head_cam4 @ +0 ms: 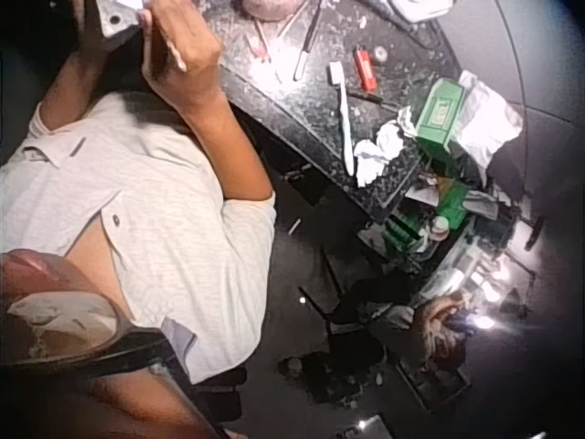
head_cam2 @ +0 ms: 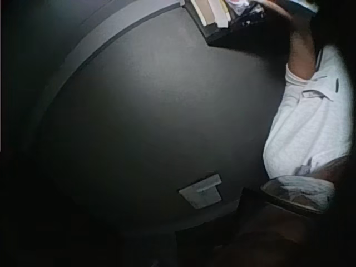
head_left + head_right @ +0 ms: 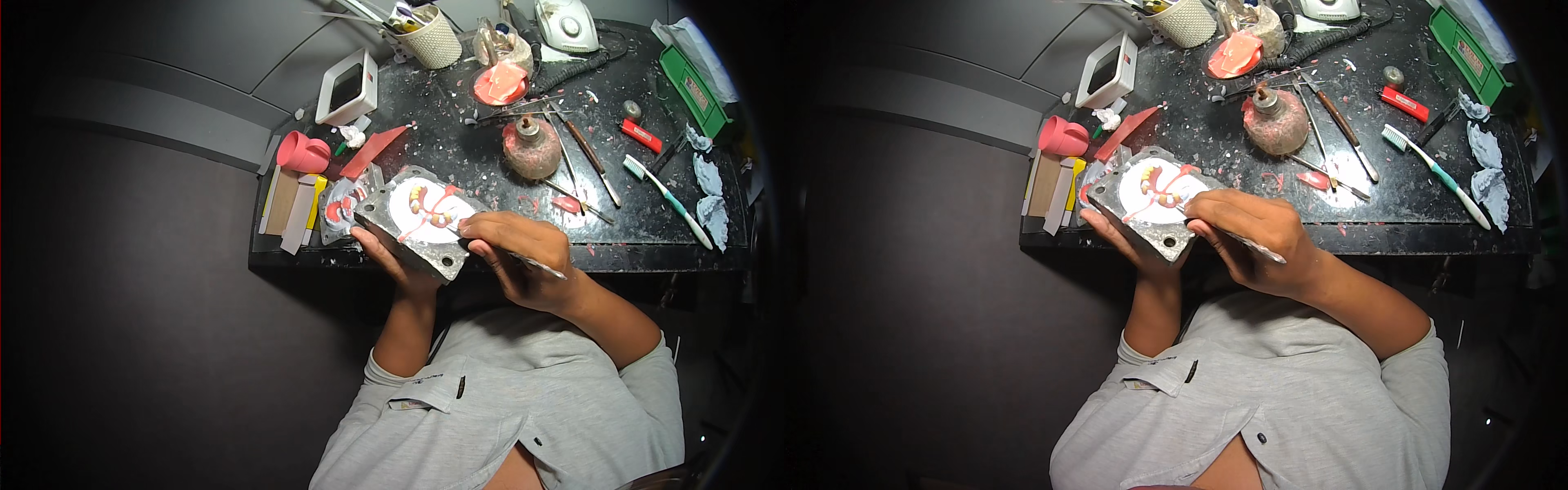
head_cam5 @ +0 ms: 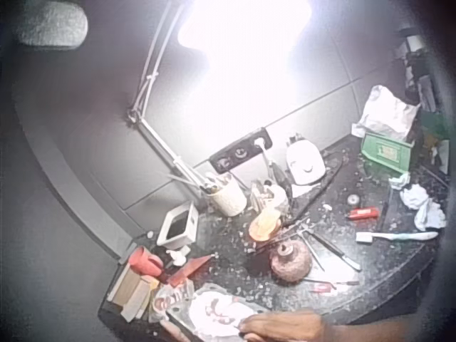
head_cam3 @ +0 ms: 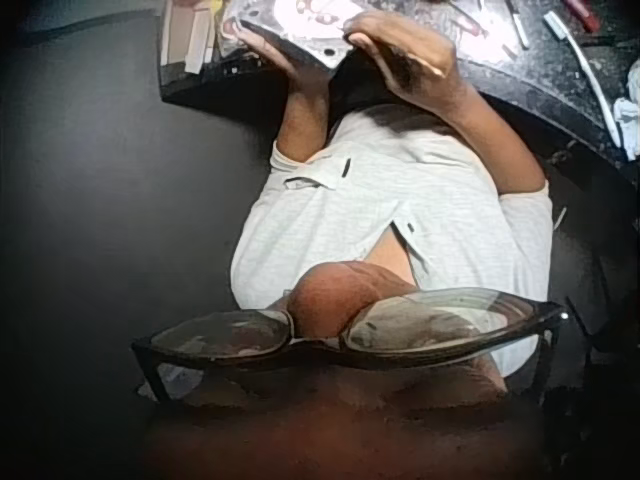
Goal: The person shapes and carves wax around artificial teeth in a dental mold using a metal tool and their fingers.
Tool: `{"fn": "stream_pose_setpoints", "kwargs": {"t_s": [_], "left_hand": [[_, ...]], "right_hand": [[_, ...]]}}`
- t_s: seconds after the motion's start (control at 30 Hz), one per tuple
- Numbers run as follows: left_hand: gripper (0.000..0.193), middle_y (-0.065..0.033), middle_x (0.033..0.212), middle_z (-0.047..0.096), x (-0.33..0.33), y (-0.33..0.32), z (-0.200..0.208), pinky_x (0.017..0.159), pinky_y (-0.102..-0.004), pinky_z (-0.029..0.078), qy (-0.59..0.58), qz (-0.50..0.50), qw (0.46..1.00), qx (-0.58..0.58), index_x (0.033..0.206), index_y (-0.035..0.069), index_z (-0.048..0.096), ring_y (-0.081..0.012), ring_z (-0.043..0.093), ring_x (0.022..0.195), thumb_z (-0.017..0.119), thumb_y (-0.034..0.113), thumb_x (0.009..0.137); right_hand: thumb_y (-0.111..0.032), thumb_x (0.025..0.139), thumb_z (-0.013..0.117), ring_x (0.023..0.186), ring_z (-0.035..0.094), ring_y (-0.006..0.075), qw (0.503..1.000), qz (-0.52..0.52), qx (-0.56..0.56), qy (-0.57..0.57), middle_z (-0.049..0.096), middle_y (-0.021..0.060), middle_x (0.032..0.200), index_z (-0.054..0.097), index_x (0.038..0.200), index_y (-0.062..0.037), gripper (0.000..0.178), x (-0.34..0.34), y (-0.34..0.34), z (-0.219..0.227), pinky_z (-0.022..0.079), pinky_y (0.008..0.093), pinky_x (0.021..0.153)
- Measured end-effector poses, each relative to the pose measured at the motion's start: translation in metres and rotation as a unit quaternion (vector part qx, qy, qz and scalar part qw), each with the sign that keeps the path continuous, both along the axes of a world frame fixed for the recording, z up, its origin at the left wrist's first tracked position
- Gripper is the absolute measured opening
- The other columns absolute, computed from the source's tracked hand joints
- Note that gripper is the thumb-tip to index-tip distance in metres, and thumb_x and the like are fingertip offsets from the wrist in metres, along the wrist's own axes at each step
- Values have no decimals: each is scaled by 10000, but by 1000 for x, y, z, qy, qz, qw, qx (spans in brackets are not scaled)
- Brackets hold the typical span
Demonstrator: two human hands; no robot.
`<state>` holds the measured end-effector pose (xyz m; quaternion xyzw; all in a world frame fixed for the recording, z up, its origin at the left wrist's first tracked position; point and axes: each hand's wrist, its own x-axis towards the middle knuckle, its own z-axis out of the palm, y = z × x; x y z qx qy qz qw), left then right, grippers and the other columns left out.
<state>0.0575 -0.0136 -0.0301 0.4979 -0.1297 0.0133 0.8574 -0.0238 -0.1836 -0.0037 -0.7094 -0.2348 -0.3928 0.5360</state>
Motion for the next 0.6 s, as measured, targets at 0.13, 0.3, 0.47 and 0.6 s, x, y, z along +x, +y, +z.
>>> {"fn": "stream_pose_setpoints", "kwargs": {"t_s": [0.13,0.3,0.47,0.6], "left_hand": [[1031,-169,1389,545,0,-1,-1,1008,-488,525,-20,34,998,44,1498,51,385,-317,609,1192,110,865,929],[993,-178,1421,529,0,3,4,1026,-507,515,-58,-73,996,-1,1524,61,367,-328,595,1224,127,836,952],[910,-185,1509,470,-3,4,7,1088,-545,468,42,-22,997,-63,1556,88,346,-369,541,1309,224,783,981],[962,-192,1580,400,-6,11,7,1120,-555,442,-7,-114,991,-69,1587,76,297,-382,468,1396,288,801,955]], "right_hand": [[21,923,709,831,742,295,1000,1,-3,-6,726,154,943,690,1036,45,117,-1,-1,0,589,340,705],[32,929,686,847,743,290,1000,-2,4,6,730,170,956,690,1016,59,92,-8,-8,5,588,332,716],[-23,1020,574,926,733,250,992,-67,107,18,724,187,1047,682,1082,59,149,-14,-43,11,595,332,794],[-256,1111,451,1016,744,315,955,-133,261,51,690,221,1176,595,1232,74,380,-24,-87,18,645,369,826]]}}
